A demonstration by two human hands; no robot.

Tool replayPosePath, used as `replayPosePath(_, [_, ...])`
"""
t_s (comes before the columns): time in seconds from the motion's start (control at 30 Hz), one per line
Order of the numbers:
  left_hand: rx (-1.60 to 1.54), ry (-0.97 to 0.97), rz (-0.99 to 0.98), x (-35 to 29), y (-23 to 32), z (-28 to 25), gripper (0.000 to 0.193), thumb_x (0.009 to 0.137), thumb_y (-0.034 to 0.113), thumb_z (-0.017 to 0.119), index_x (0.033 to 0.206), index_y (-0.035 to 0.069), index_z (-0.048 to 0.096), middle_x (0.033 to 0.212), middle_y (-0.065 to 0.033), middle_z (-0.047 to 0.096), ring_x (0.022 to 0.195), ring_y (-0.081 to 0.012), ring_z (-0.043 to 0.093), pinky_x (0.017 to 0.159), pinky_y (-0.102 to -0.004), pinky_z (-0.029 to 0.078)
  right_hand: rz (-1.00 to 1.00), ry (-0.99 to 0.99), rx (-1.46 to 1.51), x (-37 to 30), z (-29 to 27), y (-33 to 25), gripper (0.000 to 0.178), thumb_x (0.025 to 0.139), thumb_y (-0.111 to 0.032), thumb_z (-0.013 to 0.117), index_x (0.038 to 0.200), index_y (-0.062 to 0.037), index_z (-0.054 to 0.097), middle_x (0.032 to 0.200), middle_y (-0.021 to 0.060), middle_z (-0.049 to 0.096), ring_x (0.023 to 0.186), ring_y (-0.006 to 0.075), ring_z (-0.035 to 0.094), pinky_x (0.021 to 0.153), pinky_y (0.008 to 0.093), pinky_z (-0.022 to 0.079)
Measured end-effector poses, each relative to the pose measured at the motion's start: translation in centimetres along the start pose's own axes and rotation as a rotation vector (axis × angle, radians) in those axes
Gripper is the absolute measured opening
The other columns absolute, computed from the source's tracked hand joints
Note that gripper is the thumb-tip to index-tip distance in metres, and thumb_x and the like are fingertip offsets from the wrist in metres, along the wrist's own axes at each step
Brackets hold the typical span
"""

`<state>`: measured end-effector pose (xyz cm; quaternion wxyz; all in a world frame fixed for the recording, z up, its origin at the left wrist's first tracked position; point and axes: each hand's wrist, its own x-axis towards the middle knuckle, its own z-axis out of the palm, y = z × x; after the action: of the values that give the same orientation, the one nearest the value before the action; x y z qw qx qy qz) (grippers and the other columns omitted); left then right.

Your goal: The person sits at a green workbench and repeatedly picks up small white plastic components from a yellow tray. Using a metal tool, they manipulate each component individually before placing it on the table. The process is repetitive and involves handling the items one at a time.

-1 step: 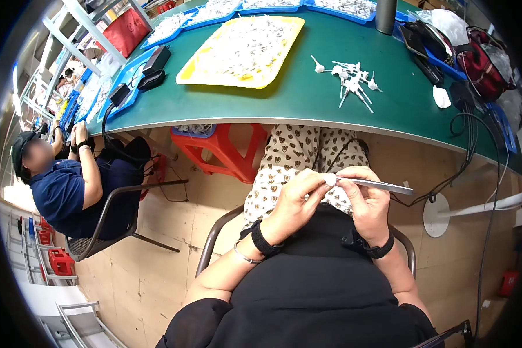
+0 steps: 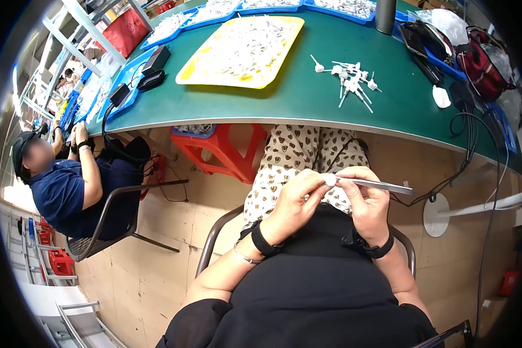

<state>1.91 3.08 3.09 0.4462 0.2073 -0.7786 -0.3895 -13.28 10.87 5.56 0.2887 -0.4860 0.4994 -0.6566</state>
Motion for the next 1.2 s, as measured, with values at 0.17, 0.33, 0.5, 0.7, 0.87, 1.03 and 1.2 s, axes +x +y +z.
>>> replayPosePath(0.17, [0.029, 0.009, 0.015, -0.1, -0.1, 0.1, 0.022, 0.088, -0.004, 0.072, 0.108, 0.004, 0.07, 0.089, -0.0081, 0.068, 0.078, -0.0213, 0.064, 0.071, -0.0321, 0.051, 0.014, -0.01, -0.053, 0.1, -0.2, -0.1, 0.007, 0.095, -0.002, 0.069, 0.102, 0.0014, 0.071, 0.093, 0.0035, 0.069, 0.076, 0.0084, 0.062, 0.065, 0.022, 0.049])
replayPosePath(0.33, [0.016, -0.016, -0.011, -0.1, 0.1, 0.0, 0.02, 0.089, -0.003, 0.07, 0.108, 0.003, 0.068, 0.09, -0.0107, 0.064, 0.08, -0.0264, 0.064, 0.07, -0.034, 0.052, 0.032, 0.005, -0.016, 0.0, 0.0, -0.4, 0.006, 0.096, -0.001, 0.068, 0.101, 0.0022, 0.07, 0.093, 0.0044, 0.069, 0.08, 0.0093, 0.065, 0.068, 0.0227, 0.051])
replayPosePath(0.5, [0.014, -0.019, -0.008, -0.2, -0.1, 0.0, 0.02, 0.089, -0.003, 0.07, 0.108, 0.003, 0.069, 0.09, -0.0107, 0.064, 0.08, -0.0264, 0.065, 0.071, -0.0338, 0.053, 0.056, -0.001, -0.012, 0.1, -0.1, -0.6, 0.007, 0.096, 0.0, 0.067, 0.101, 0.0033, 0.069, 0.093, 0.0053, 0.069, 0.081, 0.0106, 0.067, 0.07, 0.0231, 0.053])
replayPosePath(0.7, [0.036, -0.015, 0.018, 0.0, 0.1, -0.1, 0.02, 0.089, -0.003, 0.07, 0.109, 0.003, 0.069, 0.091, -0.0106, 0.065, 0.081, -0.0265, 0.066, 0.072, -0.0338, 0.053, 0.063, -0.05, -0.031, 0.1, -0.3, -0.8, 0.009, 0.1, -0.002, 0.061, 0.106, 0.0043, 0.065, 0.097, 0.0085, 0.069, 0.088, 0.0134, 0.068, 0.081, 0.0265, 0.057])
replayPosePath(0.87, [0.045, -0.007, 0.039, 0.0, 0.1, 0.0, 0.021, 0.089, -0.003, 0.07, 0.108, 0.003, 0.069, 0.09, -0.0106, 0.065, 0.08, -0.027, 0.066, 0.07, -0.0344, 0.053, 0.049, 0.007, -0.023, 0.1, 0.0, -0.5, 0.005, 0.095, 0.002, 0.066, 0.099, 0.0037, 0.069, 0.092, 0.006, 0.07, 0.08, 0.0111, 0.068, 0.069, 0.024, 0.054])
replayPosePath(1.03, [0.069, -0.007, 0.037, -0.1, 0.3, 0.0, 0.022, 0.088, -0.004, 0.07, 0.108, 0.004, 0.069, 0.09, -0.011, 0.065, 0.079, -0.0278, 0.067, 0.068, -0.0346, 0.054, -0.019, -0.069, -0.196, 0.0, -0.4, -0.5, 0.005, 0.098, 0.002, 0.063, 0.101, 0.0043, 0.066, 0.095, 0.007, 0.068, 0.082, 0.0128, 0.066, 0.075, 0.0259, 0.054])
replayPosePath(1.2, [0.085, -0.007, 0.033, -0.4, 0.1, 0.1, 0.022, 0.087, -0.004, 0.071, 0.108, 0.004, 0.07, 0.091, -0.011, 0.065, 0.078, -0.0279, 0.067, 0.068, -0.0345, 0.054, -0.115, -0.137, -0.367, 0.4, -0.4, -1.8, 0.003, 0.096, 0.003, 0.064, 0.096, 0.005, 0.067, 0.094, 0.0074, 0.067, 0.08, 0.0123, 0.064, 0.072, 0.0258, 0.053])
